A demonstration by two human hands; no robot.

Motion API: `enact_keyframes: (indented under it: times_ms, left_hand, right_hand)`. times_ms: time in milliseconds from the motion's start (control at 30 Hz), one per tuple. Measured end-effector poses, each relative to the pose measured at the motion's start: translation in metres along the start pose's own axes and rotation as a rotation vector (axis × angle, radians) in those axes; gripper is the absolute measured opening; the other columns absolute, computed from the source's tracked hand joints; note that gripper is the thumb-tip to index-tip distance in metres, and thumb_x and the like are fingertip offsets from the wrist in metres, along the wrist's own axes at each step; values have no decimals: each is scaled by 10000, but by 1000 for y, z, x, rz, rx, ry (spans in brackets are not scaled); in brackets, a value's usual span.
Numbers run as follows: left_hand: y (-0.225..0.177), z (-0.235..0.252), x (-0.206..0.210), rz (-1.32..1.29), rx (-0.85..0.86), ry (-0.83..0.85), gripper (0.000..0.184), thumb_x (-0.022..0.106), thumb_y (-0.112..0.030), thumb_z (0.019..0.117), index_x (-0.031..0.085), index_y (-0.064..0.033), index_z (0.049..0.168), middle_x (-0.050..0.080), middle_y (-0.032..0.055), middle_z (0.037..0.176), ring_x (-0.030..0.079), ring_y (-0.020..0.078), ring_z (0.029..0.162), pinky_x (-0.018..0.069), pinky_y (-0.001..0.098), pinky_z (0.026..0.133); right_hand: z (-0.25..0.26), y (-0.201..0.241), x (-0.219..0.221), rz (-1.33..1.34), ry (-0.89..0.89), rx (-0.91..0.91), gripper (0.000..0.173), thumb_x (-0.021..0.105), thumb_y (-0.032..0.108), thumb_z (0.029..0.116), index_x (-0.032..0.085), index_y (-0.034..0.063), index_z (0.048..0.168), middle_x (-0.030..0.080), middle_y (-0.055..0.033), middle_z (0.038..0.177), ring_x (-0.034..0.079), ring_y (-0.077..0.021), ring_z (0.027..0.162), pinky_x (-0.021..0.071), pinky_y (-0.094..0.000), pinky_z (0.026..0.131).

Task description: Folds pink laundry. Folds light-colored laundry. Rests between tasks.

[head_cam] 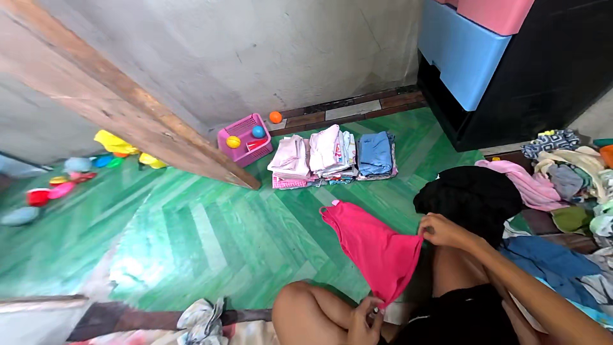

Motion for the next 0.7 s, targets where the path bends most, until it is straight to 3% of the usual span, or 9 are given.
enact_keyframes:
  times_ms: [233, 367, 400, 467, 500, 533, 633, 700]
  left_hand:
    - [-4, -9, 24, -26, -48, 181, 238, 642, -75, 965, 665, 51, 1166, 738, 150, 994, 722, 182, 927, 575, 384, 908]
    - [-18, -9, 2, -163, 32, 134, 204, 655, -16, 936, 656, 57, 1127, 739, 83, 960, 714, 93, 870, 595, 306, 854]
    - [-27, -9, -12, -212, 61, 95, 194, 658, -2, 927, 658, 50, 1114, 737, 59, 951, 711, 77, 854, 601, 292, 830]
    - [-54, -11, -46, -301, 144, 59, 188, 667, -32, 930, 671, -13, 1116, 748, 6, 949, 714, 54, 830, 607, 267, 781]
    - [-70, -12, -64, -341, 214, 84, 196, 681, -94, 946, 681, -79, 1141, 757, -20, 966, 715, 40, 828, 606, 246, 765]
    - [-88, -12, -82, -362, 299, 130, 224, 692, -175, 961, 688, -147, 1184, 759, -44, 986, 706, 14, 825, 592, 211, 748]
    - [-146, 1, -142, -470, 525, 128, 317, 716, -324, 955, 675, -241, 1258, 752, -87, 1009, 688, -30, 811, 565, 145, 706]
    - [-168, 24, -171, -727, 510, -27, 461, 696, -446, 930, 656, -230, 1335, 756, -42, 1082, 717, 31, 928, 598, 212, 804]
  right_hand:
    - [-13, 2, 0, -14, 183, 105, 175, 620, 64, 974, 761, -30, 1017, 702, -218, 1079, 650, -361, 1052, 482, -514, 982]
    - [-15, 16, -16, 163, 142, 25, 172, 613, 54, 978, 751, -48, 994, 724, -190, 1111, 671, -299, 1100, 497, -467, 1004]
    - [-18, 23, -24, 235, 123, 3, 172, 607, 50, 979, 750, -44, 989, 737, -169, 1091, 686, -259, 1066, 519, -436, 978]
    - [-26, 42, -45, 389, 85, -91, 162, 589, 45, 949, 738, -15, 949, 730, -57, 918, 644, -74, 811, 526, -271, 758]
    - [-30, 57, -56, 475, 78, -183, 162, 575, 53, 914, 732, 18, 932, 703, 34, 832, 594, 28, 708, 490, -172, 655]
    - [-34, 74, -69, 565, 92, -284, 160, 574, 54, 906, 728, 39, 948, 696, 86, 818, 582, 77, 691, 479, -124, 631]
    - [-31, 121, -114, 804, -20, -476, 124, 651, 166, 916, 741, 150, 1001, 704, 150, 868, 623, 70, 793, 518, -141, 733]
    - [-7, 126, -121, 1130, -137, -448, 267, 660, 285, 952, 700, 156, 1183, 747, 54, 999, 697, -45, 914, 583, -249, 847]
Point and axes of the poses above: each hand's wrist, its own z-axis towards the middle knuckle, its own x-axis out of the palm, y = z × x, the point moved 9 cm from there along z, towards the middle knuckle
